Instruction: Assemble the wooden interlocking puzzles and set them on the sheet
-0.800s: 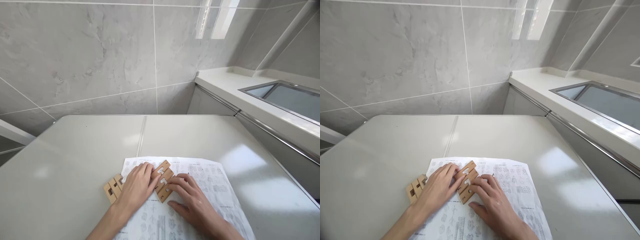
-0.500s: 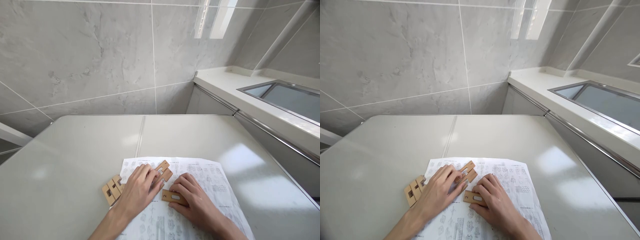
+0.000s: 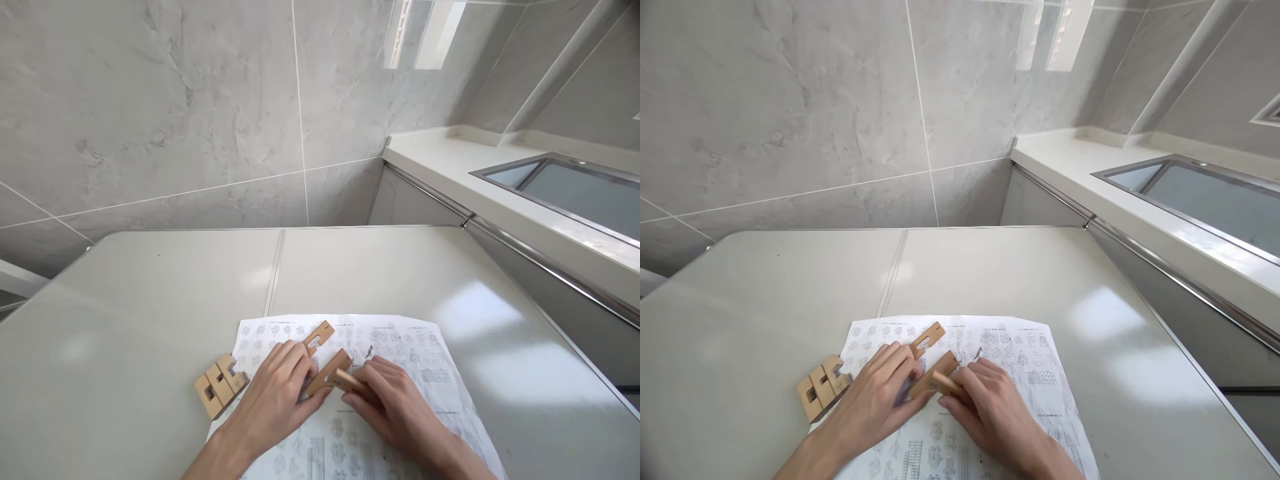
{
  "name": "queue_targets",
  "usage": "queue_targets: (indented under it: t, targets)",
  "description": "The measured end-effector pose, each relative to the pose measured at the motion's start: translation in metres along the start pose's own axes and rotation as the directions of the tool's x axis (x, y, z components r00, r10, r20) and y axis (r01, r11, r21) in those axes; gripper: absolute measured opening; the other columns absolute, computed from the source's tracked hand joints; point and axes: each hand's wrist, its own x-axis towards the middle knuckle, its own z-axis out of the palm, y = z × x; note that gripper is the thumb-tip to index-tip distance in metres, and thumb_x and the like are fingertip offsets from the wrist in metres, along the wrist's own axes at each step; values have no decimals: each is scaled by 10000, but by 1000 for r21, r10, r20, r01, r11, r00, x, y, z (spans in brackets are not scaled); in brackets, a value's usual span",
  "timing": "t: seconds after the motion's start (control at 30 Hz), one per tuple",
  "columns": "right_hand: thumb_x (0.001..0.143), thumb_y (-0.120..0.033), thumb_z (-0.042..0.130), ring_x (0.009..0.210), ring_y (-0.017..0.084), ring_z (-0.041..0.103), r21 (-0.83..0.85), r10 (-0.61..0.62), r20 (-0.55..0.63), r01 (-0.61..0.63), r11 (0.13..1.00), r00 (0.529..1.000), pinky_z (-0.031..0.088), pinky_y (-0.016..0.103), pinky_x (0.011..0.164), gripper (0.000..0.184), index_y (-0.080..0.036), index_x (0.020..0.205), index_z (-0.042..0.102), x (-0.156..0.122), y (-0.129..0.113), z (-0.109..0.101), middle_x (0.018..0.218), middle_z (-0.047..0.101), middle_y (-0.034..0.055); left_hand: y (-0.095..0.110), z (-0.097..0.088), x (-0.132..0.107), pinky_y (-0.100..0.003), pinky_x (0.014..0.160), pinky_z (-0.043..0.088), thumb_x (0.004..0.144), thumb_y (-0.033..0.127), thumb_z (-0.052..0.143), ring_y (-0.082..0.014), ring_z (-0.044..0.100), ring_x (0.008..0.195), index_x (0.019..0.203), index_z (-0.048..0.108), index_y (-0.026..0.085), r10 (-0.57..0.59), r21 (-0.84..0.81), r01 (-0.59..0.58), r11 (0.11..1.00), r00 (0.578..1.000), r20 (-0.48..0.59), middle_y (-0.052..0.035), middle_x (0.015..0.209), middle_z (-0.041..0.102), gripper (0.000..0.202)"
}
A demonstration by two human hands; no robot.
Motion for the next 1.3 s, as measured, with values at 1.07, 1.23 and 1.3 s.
queue_targets:
  t: [1.07,1.23,1.3]
  targets:
    - [1168,-582,244,853,290,702,519,468,128,-461,720,874,633,439,829,611,-315,1628,543,-1,-10,-9,878,700,63,35,13,-2,-213,489,396,1135,586,465,-93,425,441,947,542,216,-309,-759,467,453,881,358,64,560,556,422]
    - [1174,-543,284,1463,341,600,441,451,121,-455,774,884,463,565,1249,567,-354,1655,518,-6,-4,-7,1543,677,91,32,15,-3,-212,484,367,1139,569,467,-99,429,462,958,545,219,-317,-755,480,447,874,368,66,571,539,402]
    - [1181,-523,291,1564,333,501,411,440,129,-452,792,889,413,576,1290,551,-371,1673,485,-9,-2,-6,1675,567,58,32,15,-3,-215,493,361,1139,573,462,-102,428,482,956,543,219,-316,-752,485,447,872,374,63,579,531,406]
